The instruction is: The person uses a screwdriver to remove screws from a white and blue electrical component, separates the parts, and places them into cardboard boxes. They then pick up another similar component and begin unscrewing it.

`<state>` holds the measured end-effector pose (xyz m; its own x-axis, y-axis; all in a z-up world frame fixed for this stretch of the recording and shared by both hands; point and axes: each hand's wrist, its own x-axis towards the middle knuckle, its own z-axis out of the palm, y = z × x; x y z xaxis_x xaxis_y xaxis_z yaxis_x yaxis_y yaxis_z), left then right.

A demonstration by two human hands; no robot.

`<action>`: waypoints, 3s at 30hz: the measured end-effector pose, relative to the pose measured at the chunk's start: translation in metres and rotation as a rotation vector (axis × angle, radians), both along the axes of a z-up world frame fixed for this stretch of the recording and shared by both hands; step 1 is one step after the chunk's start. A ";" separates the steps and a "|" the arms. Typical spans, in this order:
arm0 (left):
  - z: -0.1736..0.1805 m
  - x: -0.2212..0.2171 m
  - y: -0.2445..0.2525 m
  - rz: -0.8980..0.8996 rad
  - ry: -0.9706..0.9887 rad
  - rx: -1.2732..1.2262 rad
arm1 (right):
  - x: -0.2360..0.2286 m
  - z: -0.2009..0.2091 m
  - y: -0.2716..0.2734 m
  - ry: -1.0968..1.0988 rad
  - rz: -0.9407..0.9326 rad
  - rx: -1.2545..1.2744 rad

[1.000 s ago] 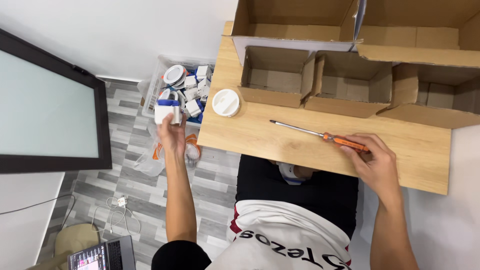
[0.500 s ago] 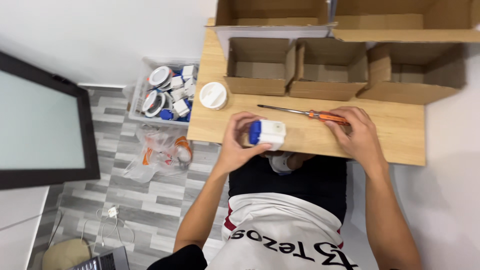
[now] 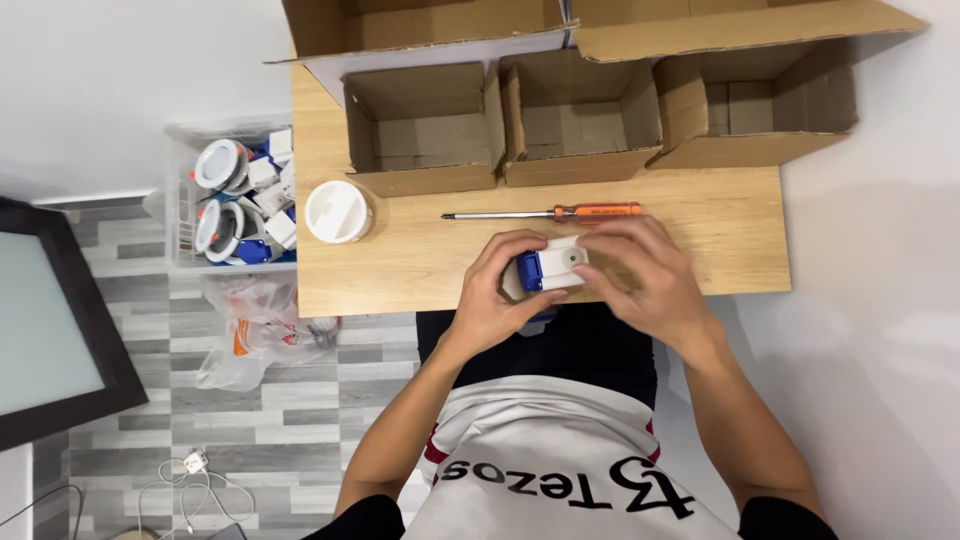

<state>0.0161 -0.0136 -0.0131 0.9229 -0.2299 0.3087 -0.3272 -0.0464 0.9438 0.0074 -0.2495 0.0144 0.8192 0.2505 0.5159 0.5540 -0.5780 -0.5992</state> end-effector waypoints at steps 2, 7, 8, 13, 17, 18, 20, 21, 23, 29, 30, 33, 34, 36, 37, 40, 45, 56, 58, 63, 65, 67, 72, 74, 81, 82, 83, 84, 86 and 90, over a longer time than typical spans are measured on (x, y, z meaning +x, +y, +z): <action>-0.004 0.001 -0.001 0.002 -0.010 -0.007 | 0.002 0.003 0.006 -0.012 0.012 -0.038; 0.000 0.001 0.001 -0.005 -0.007 -0.022 | 0.006 0.006 0.018 -0.080 0.046 -0.109; 0.000 0.002 0.002 -0.007 -0.009 -0.017 | 0.007 0.007 0.019 -0.089 0.050 -0.102; -0.001 0.001 0.002 -0.021 -0.002 -0.006 | 0.009 0.009 0.021 -0.093 0.076 -0.044; -0.002 0.000 0.001 -0.028 -0.019 0.019 | 0.008 0.022 0.020 -0.030 0.127 -0.032; -0.002 0.000 0.001 -0.026 -0.018 0.022 | 0.007 0.024 0.019 0.011 0.151 -0.034; 0.000 0.000 0.002 -0.023 -0.029 0.034 | 0.011 0.044 0.020 0.058 0.179 -0.044; 0.001 0.000 0.001 -0.021 -0.037 0.044 | 0.012 0.054 0.020 0.106 0.207 -0.054; -0.001 -0.001 0.001 -0.024 -0.043 0.046 | 0.012 0.044 0.020 0.042 0.143 -0.103; -0.002 -0.001 0.000 -0.024 -0.057 0.051 | 0.013 0.013 0.013 -0.042 0.097 -0.207; -0.002 -0.001 0.001 -0.023 -0.058 0.047 | 0.013 0.011 0.009 -0.020 0.123 -0.201; 0.000 -0.002 0.000 -0.027 -0.048 0.050 | 0.016 0.034 0.010 0.075 0.208 -0.142; 0.000 -0.002 0.001 -0.029 -0.048 0.050 | 0.015 0.042 0.011 0.074 0.206 -0.142; -0.002 -0.001 0.001 -0.027 -0.045 0.059 | 0.016 0.058 0.013 0.194 0.302 -0.045; -0.001 -0.001 0.000 -0.028 -0.044 0.060 | 0.017 0.050 0.012 0.195 0.301 -0.044; -0.001 -0.001 0.000 -0.027 -0.032 0.068 | 0.020 0.031 0.012 0.070 0.204 -0.133; -0.002 0.000 0.002 -0.046 -0.022 0.055 | 0.025 0.021 0.005 0.112 0.262 -0.110; 0.001 0.001 0.002 -0.050 -0.017 0.053 | 0.024 0.017 0.008 0.069 0.227 -0.112; -0.001 0.001 0.002 -0.048 -0.019 0.054 | 0.024 0.008 0.004 0.036 0.210 -0.121; 0.000 0.000 0.003 -0.060 -0.008 0.051 | 0.025 0.016 0.002 0.120 0.261 -0.038; -0.001 0.001 0.003 -0.059 -0.013 0.054 | 0.024 0.024 0.002 0.154 0.304 -0.014; 0.000 0.001 0.003 -0.058 -0.016 0.057 | 0.024 0.035 0.004 0.189 0.346 0.012; 0.001 0.001 0.002 -0.051 -0.010 0.060 | 0.022 0.033 0.010 0.087 0.260 -0.162; -0.001 0.001 0.003 -0.055 -0.007 0.059 | 0.025 0.023 0.004 0.066 0.263 -0.161; 0.000 0.001 0.003 -0.063 0.005 0.058 | 0.029 0.030 0.000 0.056 0.292 -0.121; 0.000 0.001 0.003 -0.062 0.005 0.057 | 0.030 0.030 0.000 0.055 0.293 -0.122; 0.000 0.001 0.003 -0.065 0.008 0.057 | 0.030 0.030 -0.001 0.073 0.315 -0.111; 0.001 0.001 0.003 -0.068 0.011 0.057 | 0.031 0.030 -0.001 0.091 0.336 -0.100; 0.002 0.001 0.003 -0.069 0.008 0.060 | 0.030 0.038 0.000 0.129 0.367 -0.088; -0.002 0.001 0.004 -0.064 0.006 0.071 | 0.028 0.068 0.010 0.249 0.450 -0.122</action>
